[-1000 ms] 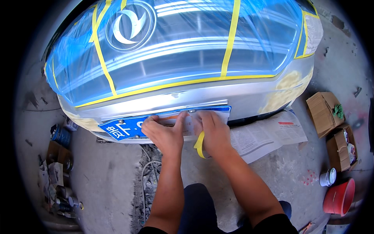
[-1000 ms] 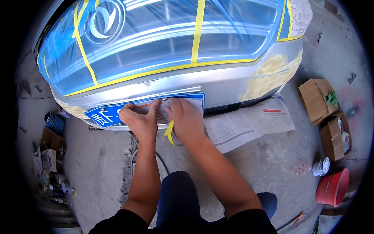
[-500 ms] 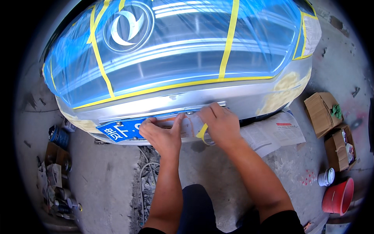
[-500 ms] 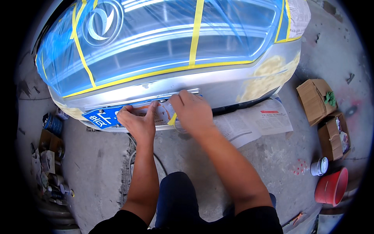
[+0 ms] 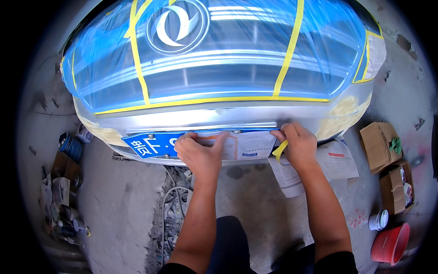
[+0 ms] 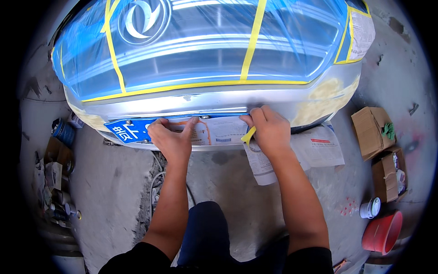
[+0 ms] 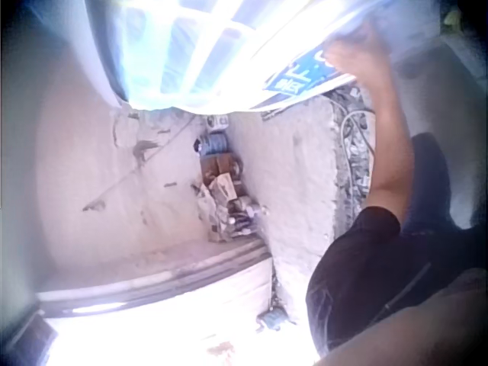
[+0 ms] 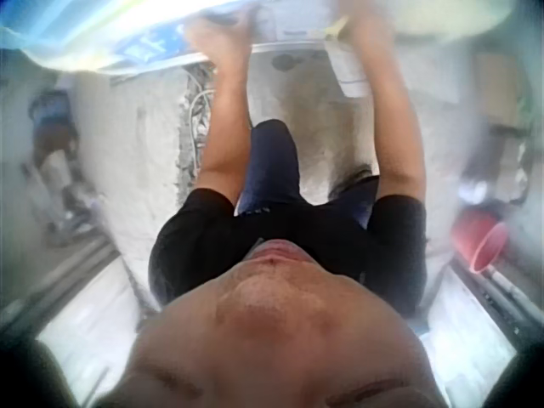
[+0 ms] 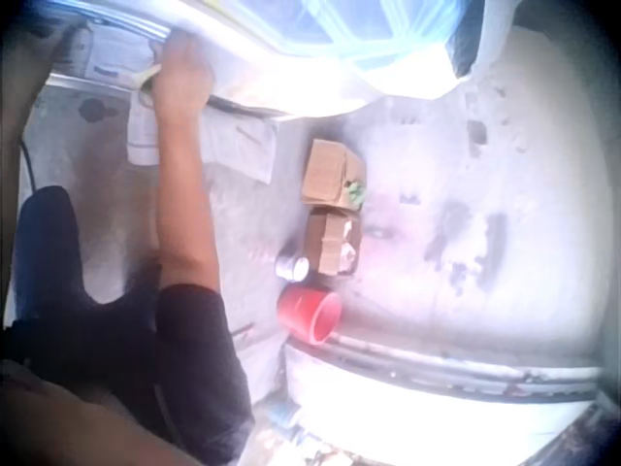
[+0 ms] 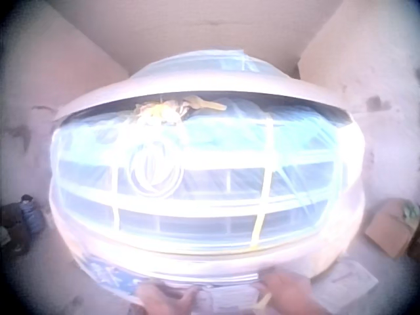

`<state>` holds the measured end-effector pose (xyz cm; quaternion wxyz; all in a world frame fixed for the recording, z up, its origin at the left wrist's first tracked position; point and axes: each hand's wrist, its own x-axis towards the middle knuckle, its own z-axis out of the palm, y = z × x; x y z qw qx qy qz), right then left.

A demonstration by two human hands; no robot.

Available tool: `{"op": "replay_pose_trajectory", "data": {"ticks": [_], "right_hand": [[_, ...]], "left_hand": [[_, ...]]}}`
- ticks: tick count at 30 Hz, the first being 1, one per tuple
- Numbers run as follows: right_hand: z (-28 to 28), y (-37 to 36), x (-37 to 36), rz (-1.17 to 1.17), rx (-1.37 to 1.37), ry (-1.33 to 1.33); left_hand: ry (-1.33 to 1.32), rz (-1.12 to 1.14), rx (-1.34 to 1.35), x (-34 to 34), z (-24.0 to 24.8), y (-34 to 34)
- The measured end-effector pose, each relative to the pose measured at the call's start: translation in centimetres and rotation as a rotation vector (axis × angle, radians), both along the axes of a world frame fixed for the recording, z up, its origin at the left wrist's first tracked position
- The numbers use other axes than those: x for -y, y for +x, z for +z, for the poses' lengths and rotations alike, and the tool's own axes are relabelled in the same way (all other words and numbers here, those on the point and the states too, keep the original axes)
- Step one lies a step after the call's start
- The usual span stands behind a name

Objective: The person applies newspaper sheets to the rear bumper of a silver car using yellow masking tape. They smooth the paper against the curved surface and secure the edges with tape to protect the area.

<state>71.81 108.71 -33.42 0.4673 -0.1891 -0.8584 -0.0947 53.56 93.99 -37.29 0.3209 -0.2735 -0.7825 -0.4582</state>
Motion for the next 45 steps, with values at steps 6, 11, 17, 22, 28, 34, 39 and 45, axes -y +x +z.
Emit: {"op": "replay_pose_trajectory", "data": {"ticks": [6, 11, 17, 22, 28, 34, 39, 45], "right_hand": [[0.7, 1.7, -0.2, -0.086, 0.039, 0.028], [3.3, 3.3, 3.6, -0.005, 0.085, -0.347], [5.4, 0.3, 10.1, 0.424, 0.245, -0.964], [4.4, -3.1, 11.0, 0.479, 0.259, -0.914], [1.7, -6.0, 11.9, 0.372, 0.223, -0.490], [1.8, -7.2, 12.6, 0.308, 0.291, -0.390], [1.8, -7.5, 12.2, 0.352, 0.297, -0.393], [3.9, -5.6, 8.5, 0.649, 0.396, -0.636]], "left_hand": [[0.137, -0.102, 0.051, 0.0, -0.1, 0.0], [0.299, -0.325, 0.203, 0.8, -0.7, 0.0], [0.441, -0.758, 0.494, 4.3, -1.6, -1.8], [0.472, -1.035, 0.697, 6.6, -0.4, -2.4], [0.415, -1.226, 0.816, 8.4, 0.6, -2.7], [0.353, -1.223, 0.876, 8.7, 1.8, -2.9], [0.379, -1.166, 0.807, 7.9, 0.5, -3.0], [0.477, -0.944, 0.657, 6.0, -1.4, -3.5]]}}
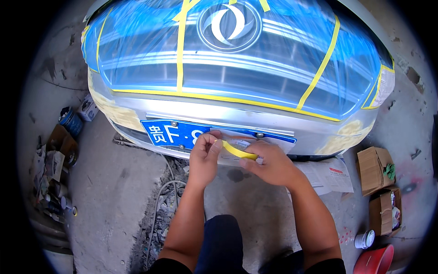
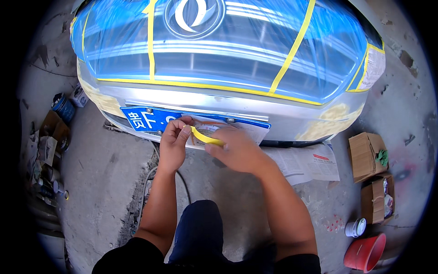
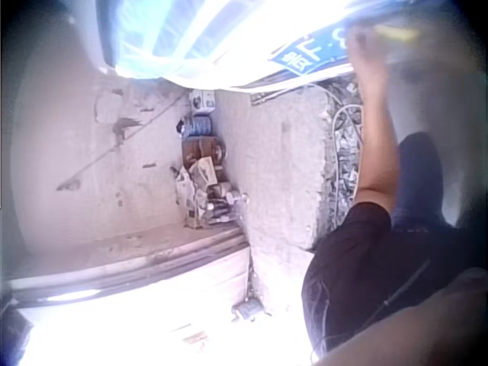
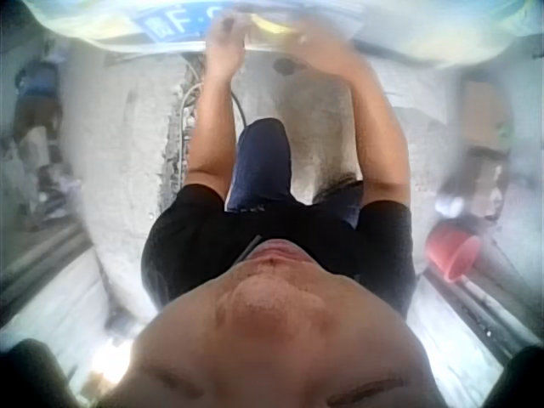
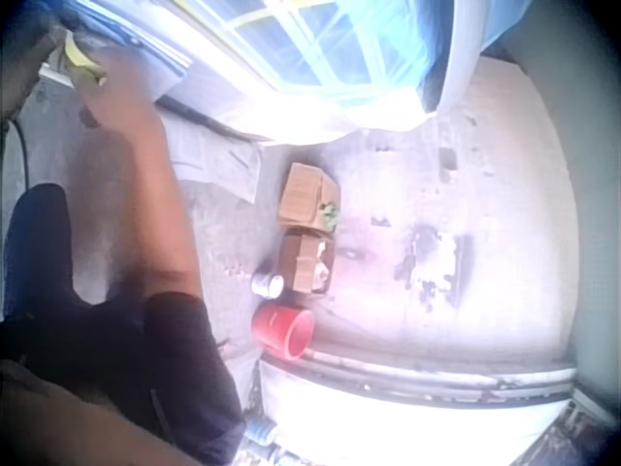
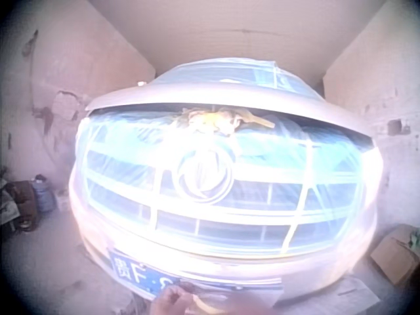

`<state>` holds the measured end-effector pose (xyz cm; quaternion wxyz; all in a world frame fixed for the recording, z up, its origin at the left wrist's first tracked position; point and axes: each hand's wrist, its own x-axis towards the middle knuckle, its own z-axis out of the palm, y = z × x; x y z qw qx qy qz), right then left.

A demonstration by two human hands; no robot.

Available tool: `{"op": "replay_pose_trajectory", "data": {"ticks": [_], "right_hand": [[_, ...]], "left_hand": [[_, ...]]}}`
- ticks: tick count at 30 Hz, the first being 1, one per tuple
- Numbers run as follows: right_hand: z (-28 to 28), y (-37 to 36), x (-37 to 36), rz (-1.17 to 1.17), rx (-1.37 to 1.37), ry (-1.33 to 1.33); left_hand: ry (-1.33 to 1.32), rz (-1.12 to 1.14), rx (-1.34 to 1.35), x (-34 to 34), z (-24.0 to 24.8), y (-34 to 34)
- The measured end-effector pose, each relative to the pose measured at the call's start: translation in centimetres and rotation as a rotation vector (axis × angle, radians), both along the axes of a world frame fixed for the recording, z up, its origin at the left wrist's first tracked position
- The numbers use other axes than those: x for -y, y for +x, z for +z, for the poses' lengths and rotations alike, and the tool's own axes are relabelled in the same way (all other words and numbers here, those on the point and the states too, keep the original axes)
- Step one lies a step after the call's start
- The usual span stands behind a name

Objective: The person applies newspaper sheets to the rear bumper of a silver car using yellow masking tape. They smooth the paper against the curved surface and secure the edges with tape to protect the area.

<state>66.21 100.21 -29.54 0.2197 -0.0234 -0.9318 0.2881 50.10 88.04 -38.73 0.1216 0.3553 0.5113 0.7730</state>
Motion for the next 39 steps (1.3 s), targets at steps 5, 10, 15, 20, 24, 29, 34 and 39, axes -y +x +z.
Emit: {"op": "replay_pose_trajectory", "data": {"ticks": [5, 10, 15, 20, 24, 29, 34, 39], "right_hand": [[0.5, 3.4, -3.0, -0.173, 0.065, -0.285], [-1.1, 4.7, -4.5, -0.253, -0.018, -0.316], [-0.9, 3.5, -3.5, -0.390, -0.045, -0.261], [-0.8, 2.5, -2.6, -0.458, -0.084, -0.213], [-0.7, 2.3, -2.4, -0.491, -0.109, -0.238], [-0.5, 2.1, -2.2, -0.520, -0.114, -0.252], [-0.2, 2.1, -2.2, -0.547, -0.091, -0.243], [-0.2, 2.1, -2.3, -0.560, -0.103, -0.260]], "left_hand": [[0.041, 0.168, -0.002, -1.0, 0.3, -0.1], [0.061, 0.281, 0.038, -2.2, -0.1, 0.1], [0.114, 0.370, 0.021, -3.1, -0.1, 0.0], [0.108, 0.418, 0.011, -3.3, 0.5, 0.3], [0.133, 0.411, 0.044, -3.4, 0.8, 0.4], [0.153, 0.387, 0.141, -3.4, 0.7, 0.2], [0.191, 0.297, 0.326, -3.1, 0.9, -0.5], [0.284, 0.307, 0.354, -3.7, 0.1, -0.6]]}}
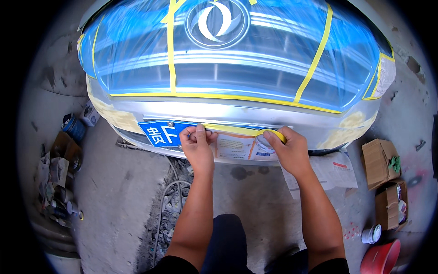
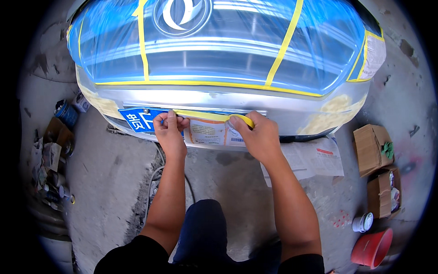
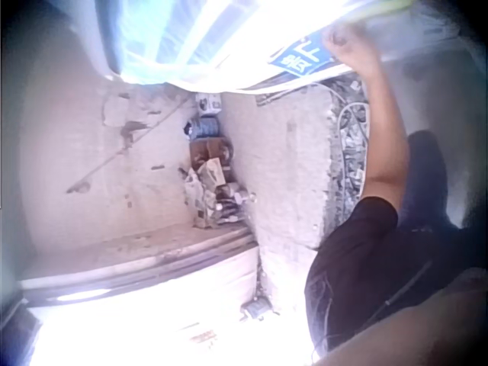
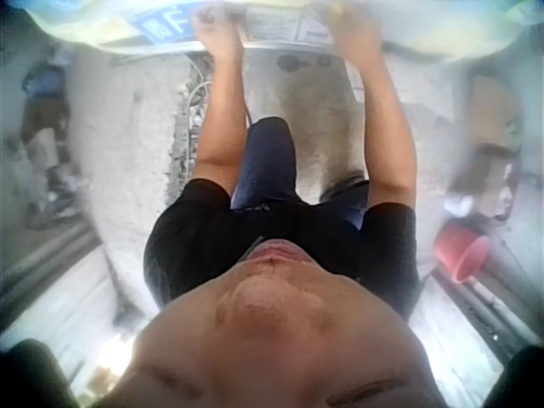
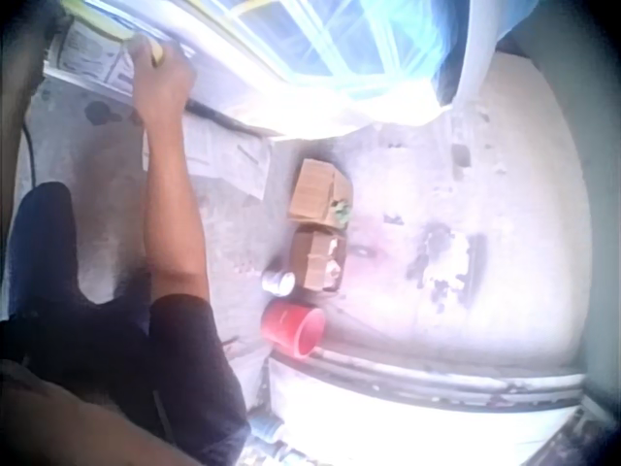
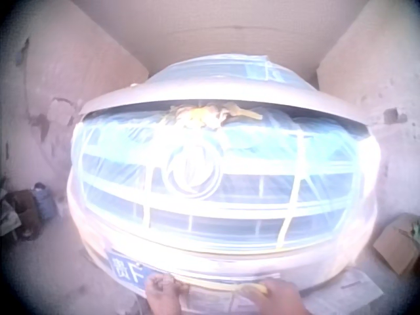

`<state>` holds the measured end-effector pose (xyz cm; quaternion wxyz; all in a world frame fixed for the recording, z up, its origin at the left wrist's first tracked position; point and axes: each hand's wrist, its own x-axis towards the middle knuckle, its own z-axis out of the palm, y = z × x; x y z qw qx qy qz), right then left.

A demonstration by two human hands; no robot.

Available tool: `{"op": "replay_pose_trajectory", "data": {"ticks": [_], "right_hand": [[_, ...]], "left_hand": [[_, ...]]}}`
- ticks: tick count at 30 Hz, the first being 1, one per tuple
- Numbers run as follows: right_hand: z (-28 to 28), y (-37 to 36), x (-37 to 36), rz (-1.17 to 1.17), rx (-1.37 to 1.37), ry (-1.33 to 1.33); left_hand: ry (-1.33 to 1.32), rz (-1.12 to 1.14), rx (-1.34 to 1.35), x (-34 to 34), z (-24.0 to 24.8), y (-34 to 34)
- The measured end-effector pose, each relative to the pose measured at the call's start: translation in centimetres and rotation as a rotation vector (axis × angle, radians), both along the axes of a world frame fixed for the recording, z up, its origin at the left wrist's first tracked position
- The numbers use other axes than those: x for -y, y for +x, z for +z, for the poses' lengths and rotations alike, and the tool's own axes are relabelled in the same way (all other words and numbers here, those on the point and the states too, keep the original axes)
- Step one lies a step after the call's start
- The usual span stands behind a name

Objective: The person applies newspaper sheets to the rear bumper of a silver car using yellow masking tape. They smooth the paper against the curved surface and secure the edges with tape to protect the area.

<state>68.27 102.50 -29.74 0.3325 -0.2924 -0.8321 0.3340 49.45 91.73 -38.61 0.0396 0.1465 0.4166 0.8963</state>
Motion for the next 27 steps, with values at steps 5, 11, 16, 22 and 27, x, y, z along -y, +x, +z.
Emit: {"op": "replay_pose_trajectory", "data": {"ticks": [5, 11, 16, 22, 27], "right_hand": [[0.0, -0.2, 0.0, 0.004, -0.006, -0.034], [-0.2, -0.2, -0.3, -0.003, -0.015, -0.017], [-0.5, -0.2, -0.5, 0.006, -0.042, -0.003], [-0.6, -0.2, -0.6, 0.010, -0.042, 0.018], [-0.5, 0.1, -0.8, 0.029, -0.003, 0.031]], "left_hand": [[-0.538, 0.458, -0.747, 0.9, -2.4, 0.9], [-0.926, 0.683, -1.224, 0.6, -2.0, 2.1], [-0.980, 0.644, -1.265, 0.0, -2.5, 2.9], [-0.948, 0.641, -1.272, -0.5, -2.7, 3.2], [-0.959, 0.641, -1.314, -0.6, -2.6, 3.2]]}}
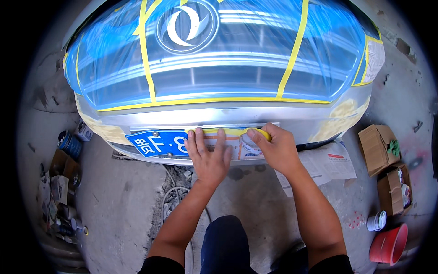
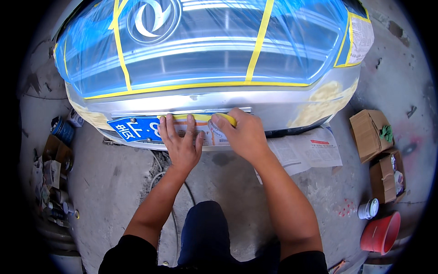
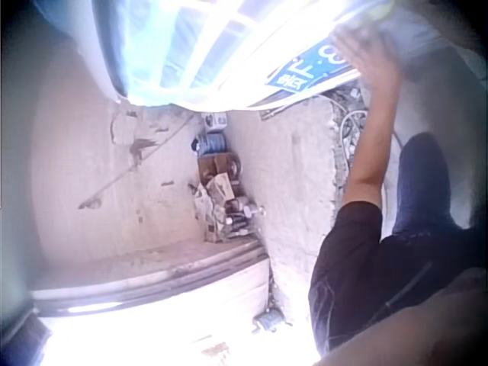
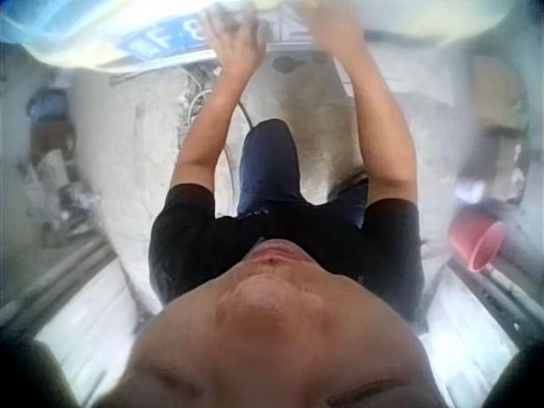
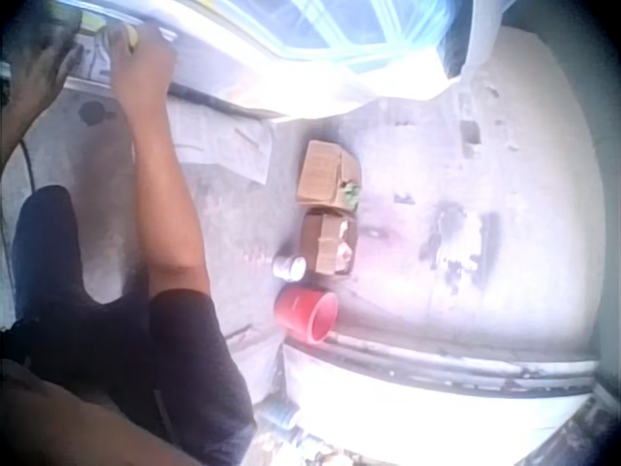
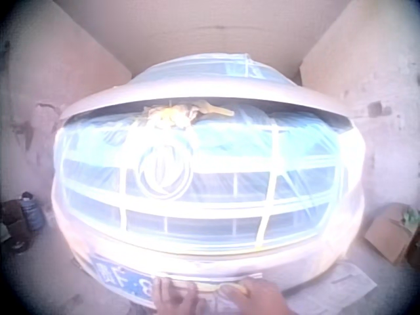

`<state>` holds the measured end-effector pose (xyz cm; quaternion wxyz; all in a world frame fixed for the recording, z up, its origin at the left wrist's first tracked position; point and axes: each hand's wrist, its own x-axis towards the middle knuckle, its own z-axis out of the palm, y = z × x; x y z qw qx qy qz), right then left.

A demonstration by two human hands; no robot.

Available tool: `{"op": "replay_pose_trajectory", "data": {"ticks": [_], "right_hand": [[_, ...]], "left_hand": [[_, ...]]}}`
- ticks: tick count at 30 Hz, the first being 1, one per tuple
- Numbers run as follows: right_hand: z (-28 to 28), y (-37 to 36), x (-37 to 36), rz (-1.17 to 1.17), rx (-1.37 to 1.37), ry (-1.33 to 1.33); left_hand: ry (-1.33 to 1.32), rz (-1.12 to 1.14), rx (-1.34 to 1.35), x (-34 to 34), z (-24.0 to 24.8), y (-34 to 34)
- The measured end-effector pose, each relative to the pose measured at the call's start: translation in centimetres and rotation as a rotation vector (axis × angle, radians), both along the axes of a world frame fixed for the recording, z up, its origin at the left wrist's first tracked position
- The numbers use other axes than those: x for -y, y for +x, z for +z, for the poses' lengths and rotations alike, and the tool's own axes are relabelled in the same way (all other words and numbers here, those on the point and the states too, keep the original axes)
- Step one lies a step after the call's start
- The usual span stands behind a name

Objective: The person applies newspaper sheets to the rear bumper of a silver car using yellow masking tape. They smooth the paper against the curved surface and secure the edges with tape to protect the area.

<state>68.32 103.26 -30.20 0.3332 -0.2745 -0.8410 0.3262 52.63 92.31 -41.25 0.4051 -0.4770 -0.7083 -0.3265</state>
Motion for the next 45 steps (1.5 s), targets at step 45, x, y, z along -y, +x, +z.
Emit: {"op": "replay_pose_trajectory", "data": {"ticks": [45], "right_hand": [[1.0, 1.8, 0.4, -0.310, 0.576, 0.524]], "left_hand": [[-0.110, -0.121, -0.262, -2.2, 0.9, 0.9]]}}
